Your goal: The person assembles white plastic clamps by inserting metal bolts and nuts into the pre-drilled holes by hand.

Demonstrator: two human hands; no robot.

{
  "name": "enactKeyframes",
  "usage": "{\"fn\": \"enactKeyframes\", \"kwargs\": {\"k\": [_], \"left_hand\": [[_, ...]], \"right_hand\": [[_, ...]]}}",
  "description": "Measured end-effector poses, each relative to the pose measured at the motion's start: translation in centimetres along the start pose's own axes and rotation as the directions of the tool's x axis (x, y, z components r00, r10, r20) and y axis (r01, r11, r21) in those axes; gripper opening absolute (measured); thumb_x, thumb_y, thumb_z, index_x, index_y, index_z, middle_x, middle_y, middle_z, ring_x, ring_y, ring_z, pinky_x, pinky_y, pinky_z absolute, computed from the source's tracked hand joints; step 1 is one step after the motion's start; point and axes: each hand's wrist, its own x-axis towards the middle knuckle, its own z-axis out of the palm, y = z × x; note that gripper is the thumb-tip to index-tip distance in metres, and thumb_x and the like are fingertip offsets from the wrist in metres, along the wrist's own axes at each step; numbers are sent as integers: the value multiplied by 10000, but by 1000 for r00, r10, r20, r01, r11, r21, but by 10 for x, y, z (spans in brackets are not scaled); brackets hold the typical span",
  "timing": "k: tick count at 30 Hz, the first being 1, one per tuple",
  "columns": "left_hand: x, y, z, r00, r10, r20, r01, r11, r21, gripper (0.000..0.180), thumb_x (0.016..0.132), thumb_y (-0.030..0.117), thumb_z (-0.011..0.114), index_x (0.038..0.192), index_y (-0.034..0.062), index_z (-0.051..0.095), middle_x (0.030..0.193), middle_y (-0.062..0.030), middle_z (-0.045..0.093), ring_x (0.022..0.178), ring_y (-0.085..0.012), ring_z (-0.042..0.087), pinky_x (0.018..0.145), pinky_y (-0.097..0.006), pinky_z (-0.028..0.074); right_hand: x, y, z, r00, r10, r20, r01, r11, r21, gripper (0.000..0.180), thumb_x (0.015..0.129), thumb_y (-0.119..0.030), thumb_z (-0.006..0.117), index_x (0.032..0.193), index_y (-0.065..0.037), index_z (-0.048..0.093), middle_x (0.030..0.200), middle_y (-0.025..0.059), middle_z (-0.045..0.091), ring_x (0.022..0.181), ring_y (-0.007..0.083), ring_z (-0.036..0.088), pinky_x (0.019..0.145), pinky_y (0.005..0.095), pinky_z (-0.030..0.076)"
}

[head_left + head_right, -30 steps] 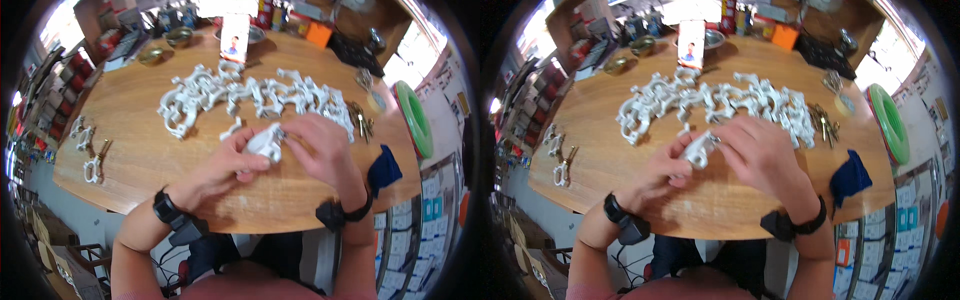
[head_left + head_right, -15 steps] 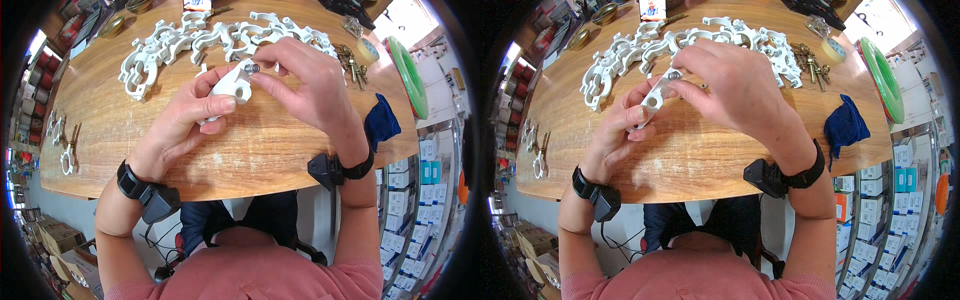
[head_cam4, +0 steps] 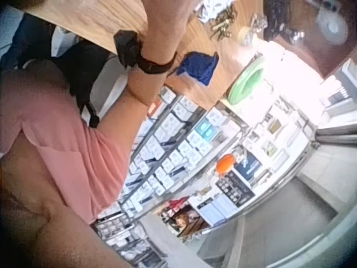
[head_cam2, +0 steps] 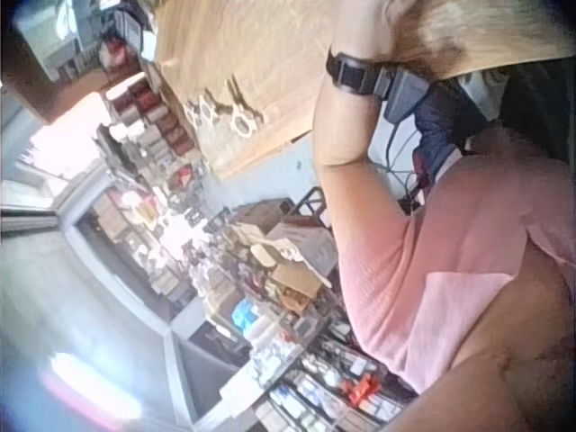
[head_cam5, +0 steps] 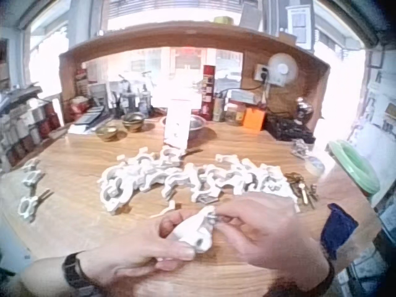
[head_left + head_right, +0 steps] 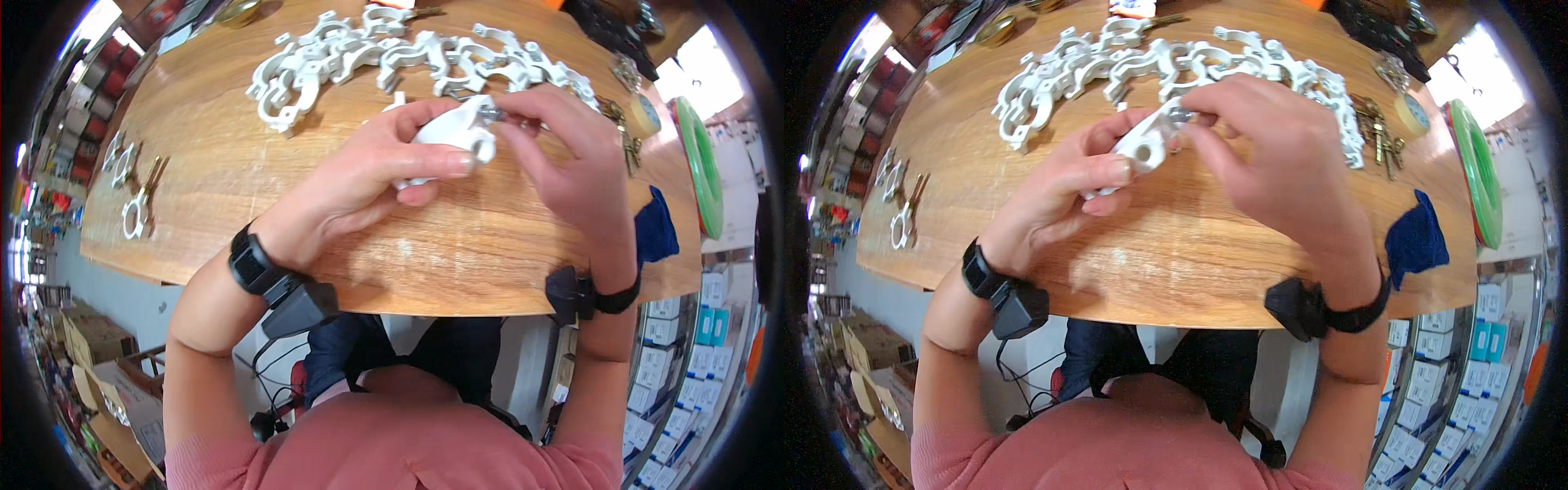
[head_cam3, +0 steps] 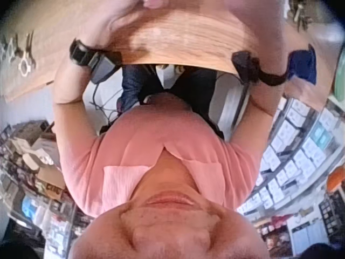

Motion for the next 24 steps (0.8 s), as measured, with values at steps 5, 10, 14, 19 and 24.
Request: {"fn": "enactKeyframes", "kwargs": {"k": [5, 10, 14, 19, 24], "left_hand": [[2, -1, -1, 998, -5, 59, 8, 998, -64, 524, 701, -7, 654, 1152, 20, 389, 891, -31, 540, 596, -22, 440, 428, -144, 295], [-7, -1, -6, 1000, 5, 9, -5, 1000, -10, 554, 701, 2, 657, 1172, 16, 364, 849, -37, 533, 481, -36, 402, 405, -147, 305], [5, -8, 7, 999, -24, 40, 25, 999, -30, 554, 697, 9, 665, 1166, 9, 369, 850, -40, 520, 508, -30, 409, 407, -145, 304], [0, 3, 1, 1000, 12, 25, -12, 1000, 3, 568, 688, 17, 679, 1167, 3, 373, 863, -42, 524, 554, -33, 425, 415, -146, 302], [2, -1, -1, 1000, -7, -14, 7, 999, 43, 584, 690, 16, 679, 1185, 11, 368, 881, -51, 543, 574, -31, 436, 415, -141, 301]], "right_hand": [[-3, 2, -5, 999, 34, 37, -34, 999, -3, 98, 682, -26, 623, 774, -24, 589, 712, 76, 587, 596, 186, 573, 530, 261, 452], [-7, 6, 2, 999, -25, 32, 27, 998, -52, 190, 668, -71, 644, 847, -63, 580, 774, 70, 587, 675, 214, 576, 572, 270, 456], [-7, -1, -5, 997, 14, 79, -7, 996, -86, 211, 660, -66, 648, 858, -82, 577, 769, 66, 580, 659, 228, 572, 553, 285, 455], [-2, 6, 0, 997, -71, 23, 72, 996, -49, 186, 664, -51, 641, 836, -80, 576, 726, 58, 571, 631, 230, 565, 525, 298, 448], [-4, 6, -1, 998, 1, 62, 5, 995, -103, 167, 664, -87, 648, 814, -83, 574, 709, 54, 565, 621, 222, 560, 515, 303, 437]]}}
